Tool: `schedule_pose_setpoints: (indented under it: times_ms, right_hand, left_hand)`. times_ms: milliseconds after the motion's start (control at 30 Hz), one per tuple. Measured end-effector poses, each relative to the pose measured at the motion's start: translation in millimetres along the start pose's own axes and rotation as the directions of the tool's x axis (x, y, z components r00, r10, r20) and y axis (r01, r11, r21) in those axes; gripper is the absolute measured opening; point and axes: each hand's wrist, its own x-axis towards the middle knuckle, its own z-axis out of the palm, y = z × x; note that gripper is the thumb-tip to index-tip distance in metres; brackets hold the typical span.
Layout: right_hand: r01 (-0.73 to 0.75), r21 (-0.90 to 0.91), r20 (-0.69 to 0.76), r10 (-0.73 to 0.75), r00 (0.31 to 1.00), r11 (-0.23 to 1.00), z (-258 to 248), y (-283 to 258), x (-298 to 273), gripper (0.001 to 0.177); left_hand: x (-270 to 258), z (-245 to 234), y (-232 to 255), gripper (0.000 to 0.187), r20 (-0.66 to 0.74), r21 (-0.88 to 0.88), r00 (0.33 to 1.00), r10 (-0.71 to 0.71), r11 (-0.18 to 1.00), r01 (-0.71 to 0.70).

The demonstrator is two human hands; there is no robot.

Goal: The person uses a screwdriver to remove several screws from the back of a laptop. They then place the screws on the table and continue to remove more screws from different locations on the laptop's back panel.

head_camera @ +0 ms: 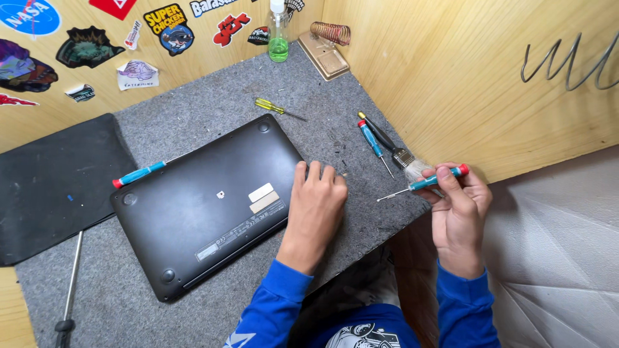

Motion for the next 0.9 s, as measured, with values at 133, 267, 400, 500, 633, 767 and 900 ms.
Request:
schedule_pose_setpoints:
  times_ms: [133,267,400,500,633,767,900]
  right_hand:
    - [-0.013,0.041,-0.031,0.014,0.999,0.999,5.9,-4.2,1.8,0.018]
    - [0.0,0.035,-0.043,0.002,0.999,0.999,5.7,-8.1,3.7,0.018]
    - [0.011,0.027,-0.053,-0.009,0.999,1.0,7.8,-7.4,-2.6,0.02]
    - [0.008,0.002,-0.047,-0.008,0.999,1.0,2.2,-0.9,-5.0,0.021]
    - [0.015,0.0,-0.054,-0.015,0.998,1.0,-2.7,0.2,-3.4,0.02]
    - [0.067,0.018,-0.08,-0.065,0.995,0.998,4.4,-6.1,-6.1,0.019]
    - [0.145,0.082,-0.137,-0.133,0.982,0.986,30.0,-17.0,-18.9,0.019]
  left_hand:
    - [5.8,9.6,-15.3,0.012,0.06,-0.142,0.998,-0.025,0.989,0.033]
    - [24.1,26.0,-31.0,0.008,0.035,-0.23,0.996,-0.079,0.969,0.085]
    - [51.0,53.8,-40.1,0.008,0.07,-0.23,0.995,-0.075,0.969,0.089]
    - [64.0,65.9,-36.6,0.009,0.006,-0.183,0.999,-0.038,0.982,0.038]
    - [69.0,68.7,-24.4,0.003,-0.041,-0.155,0.999,-0.03,0.988,0.023]
    - [61.6,62.3,-20.2,0.007,-0.131,-0.161,0.991,-0.027,0.987,0.006]
    - [39.3,-15.9,-14.8,0.005,0.1,-0.846,0.854,-0.511,0.407,0.343]
